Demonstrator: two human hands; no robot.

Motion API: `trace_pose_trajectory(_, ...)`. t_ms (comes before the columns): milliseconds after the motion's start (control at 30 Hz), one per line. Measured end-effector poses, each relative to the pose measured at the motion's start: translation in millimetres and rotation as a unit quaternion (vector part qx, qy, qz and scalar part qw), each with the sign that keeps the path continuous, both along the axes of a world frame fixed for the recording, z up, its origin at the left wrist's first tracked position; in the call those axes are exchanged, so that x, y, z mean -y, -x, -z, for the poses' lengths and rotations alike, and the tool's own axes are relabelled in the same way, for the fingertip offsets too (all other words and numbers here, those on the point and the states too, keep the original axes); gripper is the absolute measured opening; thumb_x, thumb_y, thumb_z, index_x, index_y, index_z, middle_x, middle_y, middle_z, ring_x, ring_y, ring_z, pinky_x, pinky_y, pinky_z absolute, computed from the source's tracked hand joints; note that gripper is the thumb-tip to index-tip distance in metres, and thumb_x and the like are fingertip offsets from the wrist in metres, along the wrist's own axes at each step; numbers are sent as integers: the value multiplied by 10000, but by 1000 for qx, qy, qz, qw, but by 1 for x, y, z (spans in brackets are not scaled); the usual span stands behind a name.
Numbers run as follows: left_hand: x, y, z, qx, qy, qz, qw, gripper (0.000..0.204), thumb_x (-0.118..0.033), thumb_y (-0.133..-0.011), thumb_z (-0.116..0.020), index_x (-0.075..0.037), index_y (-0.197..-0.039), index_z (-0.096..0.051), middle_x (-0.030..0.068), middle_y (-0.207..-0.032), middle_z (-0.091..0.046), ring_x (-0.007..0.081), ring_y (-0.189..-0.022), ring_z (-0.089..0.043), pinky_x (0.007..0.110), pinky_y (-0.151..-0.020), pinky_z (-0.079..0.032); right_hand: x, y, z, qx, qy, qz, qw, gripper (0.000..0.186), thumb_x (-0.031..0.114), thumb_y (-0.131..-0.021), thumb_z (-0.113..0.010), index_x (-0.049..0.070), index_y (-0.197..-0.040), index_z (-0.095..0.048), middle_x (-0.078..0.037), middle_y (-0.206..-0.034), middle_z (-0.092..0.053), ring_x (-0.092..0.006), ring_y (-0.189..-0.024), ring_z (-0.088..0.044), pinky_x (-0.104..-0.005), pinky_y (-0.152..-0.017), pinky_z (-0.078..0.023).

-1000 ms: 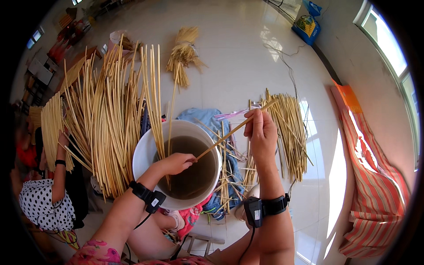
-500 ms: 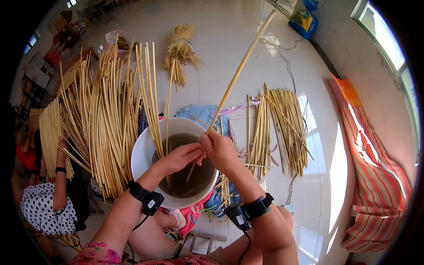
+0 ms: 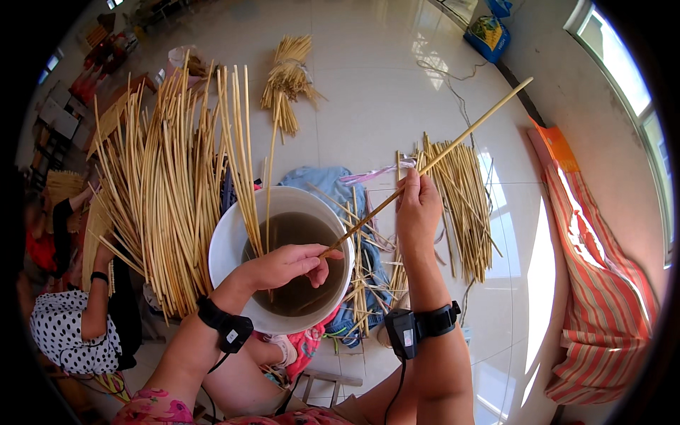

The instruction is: The person dips long straws into a bucket of water and pulls them through their fingers to moisten them while working in a workshop.

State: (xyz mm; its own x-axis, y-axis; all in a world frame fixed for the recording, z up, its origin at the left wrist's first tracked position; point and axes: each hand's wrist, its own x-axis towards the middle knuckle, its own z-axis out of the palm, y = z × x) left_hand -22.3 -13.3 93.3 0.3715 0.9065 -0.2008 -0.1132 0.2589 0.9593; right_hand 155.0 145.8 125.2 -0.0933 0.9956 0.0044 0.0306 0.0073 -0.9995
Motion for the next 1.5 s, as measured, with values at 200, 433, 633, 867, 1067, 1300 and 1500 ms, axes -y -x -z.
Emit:
trace_pose_trajectory(200, 7, 4, -7, 37, 1, 23, 999, 439, -65, -973, -364, -3, -1404, -308, 74, -930, -577, 83, -686, -478, 215, -706, -425, -1, -3, 5, -36, 9, 15, 999, 307, 259, -994, -445, 65, -764, -506, 61, -537, -342, -27, -428, -275, -196, -389, -217)
trace_pose_trajectory(433, 8, 5, -12, -14, 52, -12, 998, 215, -186, -1003, -369, -27, -939, -498, 28, -667, -539, 55, -507, -425, 167, -490, -347, 7, 0, -1, -61, 34, -31, 997, 320, 266, -971, -503, 62, -724, -513, 43, -538, -407, -33, -442, -354, -192, -402, -278)
trace_pose_trajectory(633, 8, 3, -8, -55, 51, -34, 997, 360, -290, -1008, -380, -47, -766, -492, 35, -618, -537, 70, -502, -432, 197, -505, -377, 13, 5, -3, -46, 43, -56, 996, 327, 271, -962, -524, 66, -708, -508, 42, -528, -417, -33, -424, -347, -186, -397, -283)
trace_pose_trajectory(867, 1, 2, 14, -64, 28, -55, 996, 311, -252, -1000, -413, -29, -825, -542, 26, -683, -548, 72, -593, -459, 203, -559, -399, 24, 14, 9, 19, 44, -108, 993, 311, 272, -961, -528, 73, -722, -510, 41, -537, -424, -36, -428, -347, -195, -396, -255)
trace_pose_trajectory(1067, -3, -4, 16, -30, 48, -109, 992, 234, -203, -991, -433, -21, -926, -565, -10, -696, -500, 56, -600, -450, 182, -564, -391, 42, 26, 16, 62, 70, -216, 972, 276, 244, -946, -550, 5, -810, -575, 6, -580, -512, -56, -477, -450, -207, -442, -358)
trace_pose_trajectory(1300, -6, -6, 34, -156, -132, -191, 960, 164, -177, -941, -530, -26, -970, -586, 42, -761, -525, 154, -659, -525, 268, -619, -429, 43, 25, 7, 121, 2, -277, 953, 248, 206, -935, -557, -27, -865, -604, -42, -607, -556, -91, -510, -486, -246, -488, -395)
trace_pose_trajectory(1500, -3, -3, 36, -387, -200, -170, 884, 137, -173, -867, -596, -45, -916, -601, 133, -842, -552, 315, -793, -566, 381, -690, -453, 47, 23, 13, 216, -92, -256, 938, 207, 180, -910, -575, -24, -902, -609, -113, -634, -585, -162, -528, -511, -300, -531, -425)
